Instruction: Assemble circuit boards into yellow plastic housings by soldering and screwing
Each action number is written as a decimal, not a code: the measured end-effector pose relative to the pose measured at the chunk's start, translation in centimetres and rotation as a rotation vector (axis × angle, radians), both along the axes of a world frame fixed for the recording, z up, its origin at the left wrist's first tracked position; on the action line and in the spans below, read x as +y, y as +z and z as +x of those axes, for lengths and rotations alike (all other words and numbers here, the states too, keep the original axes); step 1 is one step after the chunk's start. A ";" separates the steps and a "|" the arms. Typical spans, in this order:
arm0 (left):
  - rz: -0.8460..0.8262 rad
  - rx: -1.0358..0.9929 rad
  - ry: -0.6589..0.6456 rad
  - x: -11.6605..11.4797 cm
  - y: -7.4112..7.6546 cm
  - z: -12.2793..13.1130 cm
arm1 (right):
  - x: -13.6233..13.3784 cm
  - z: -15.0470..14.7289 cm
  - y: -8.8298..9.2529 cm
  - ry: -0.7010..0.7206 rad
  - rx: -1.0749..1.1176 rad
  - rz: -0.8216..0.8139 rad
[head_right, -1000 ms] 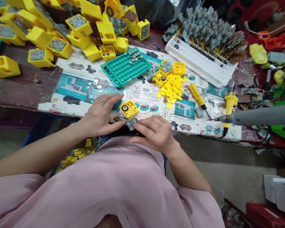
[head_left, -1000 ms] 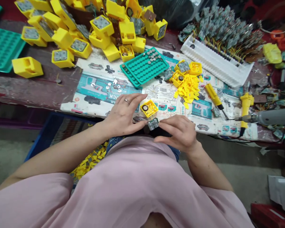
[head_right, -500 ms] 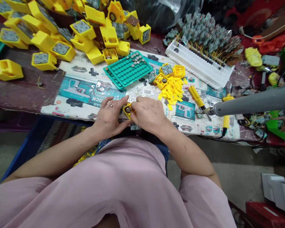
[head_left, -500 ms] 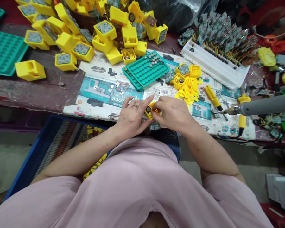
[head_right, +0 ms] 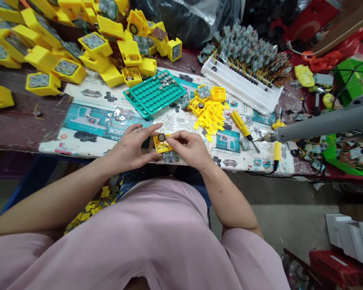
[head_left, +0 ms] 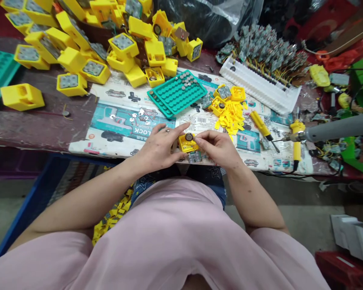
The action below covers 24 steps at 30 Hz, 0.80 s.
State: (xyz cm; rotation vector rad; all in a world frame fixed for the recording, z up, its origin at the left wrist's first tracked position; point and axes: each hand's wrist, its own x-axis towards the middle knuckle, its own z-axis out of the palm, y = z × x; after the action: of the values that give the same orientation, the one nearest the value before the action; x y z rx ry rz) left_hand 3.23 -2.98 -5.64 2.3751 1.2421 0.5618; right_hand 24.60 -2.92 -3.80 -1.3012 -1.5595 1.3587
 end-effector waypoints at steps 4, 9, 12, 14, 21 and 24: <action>0.014 0.043 -0.077 1.6 0.5 -1.1 | -1.5 0.3 -0.1 -0.165 0.068 -0.042; 0.175 0.021 0.027 1.4 1.7 -0.7 | -3.5 0.1 -0.6 -0.288 0.030 0.086; 0.263 -0.004 0.074 0.0 2.0 0.9 | -4.0 -0.3 -0.9 -0.312 -0.011 0.215; 0.280 -0.014 0.064 -0.6 1.9 2.1 | -4.1 -0.5 -1.1 -0.299 -0.053 0.305; 0.011 -0.168 -0.009 0.0 1.6 3.5 | -4.8 0.7 -0.7 -0.091 -0.409 0.619; -0.022 -0.146 -0.040 0.4 1.8 3.3 | -4.4 1.7 -0.4 -0.182 -0.400 0.601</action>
State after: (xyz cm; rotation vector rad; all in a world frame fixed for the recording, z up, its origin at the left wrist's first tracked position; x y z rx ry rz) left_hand 6.51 -2.58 -3.82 2.2903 1.1297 0.6913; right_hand 26.33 -7.31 -4.16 -1.3216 -1.8622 0.4626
